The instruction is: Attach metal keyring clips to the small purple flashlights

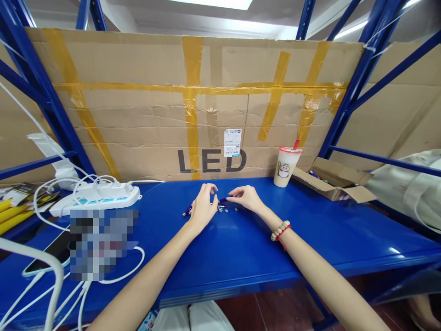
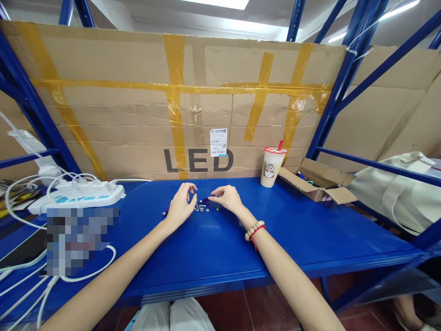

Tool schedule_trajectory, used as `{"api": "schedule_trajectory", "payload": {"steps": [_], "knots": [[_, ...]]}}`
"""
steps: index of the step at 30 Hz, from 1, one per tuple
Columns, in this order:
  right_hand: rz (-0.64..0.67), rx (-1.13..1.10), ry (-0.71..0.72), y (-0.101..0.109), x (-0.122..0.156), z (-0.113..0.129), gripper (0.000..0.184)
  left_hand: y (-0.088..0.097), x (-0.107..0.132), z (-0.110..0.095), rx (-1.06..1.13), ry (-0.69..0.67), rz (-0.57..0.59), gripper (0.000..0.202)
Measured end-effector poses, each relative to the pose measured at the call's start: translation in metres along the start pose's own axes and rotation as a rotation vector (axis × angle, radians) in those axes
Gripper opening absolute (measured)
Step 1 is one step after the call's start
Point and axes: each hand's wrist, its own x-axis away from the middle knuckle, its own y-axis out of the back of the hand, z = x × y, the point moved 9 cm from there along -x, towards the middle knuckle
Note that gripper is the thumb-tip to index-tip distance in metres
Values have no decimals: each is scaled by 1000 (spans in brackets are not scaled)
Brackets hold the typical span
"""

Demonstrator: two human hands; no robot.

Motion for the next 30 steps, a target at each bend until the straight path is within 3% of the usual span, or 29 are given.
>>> {"api": "schedule_trajectory", "payload": {"steps": [2,5,10,14,17,20,23,27,30], "knots": [[-73,-57,156,4,4,21,25,-6,0,0,-63,-46,57,20],[-82,-167,305,3,12,47,26,-16,1,4,-137,-83,133,25],[-89,-212,419,2,22,70,20,-24,1,13,-127,-55,180,19],[-44,-256,456,-1,25,78,11,-20,0,11,-89,-61,151,21],[-70,-266,394,4,20,73,14,-13,-3,11,-123,-65,113,15],[-247,-207,258,29,12,52,24,-4,-7,12,-171,-68,87,13],[-392,-31,101,54,8,25,25,-5,-9,3,-238,-172,158,13],[-183,358,-140,50,4,-8,14,-23,5,-17,-266,-402,385,15],[-71,477,-242,42,8,-18,14,-32,14,-23,-213,-434,474,13]]}}
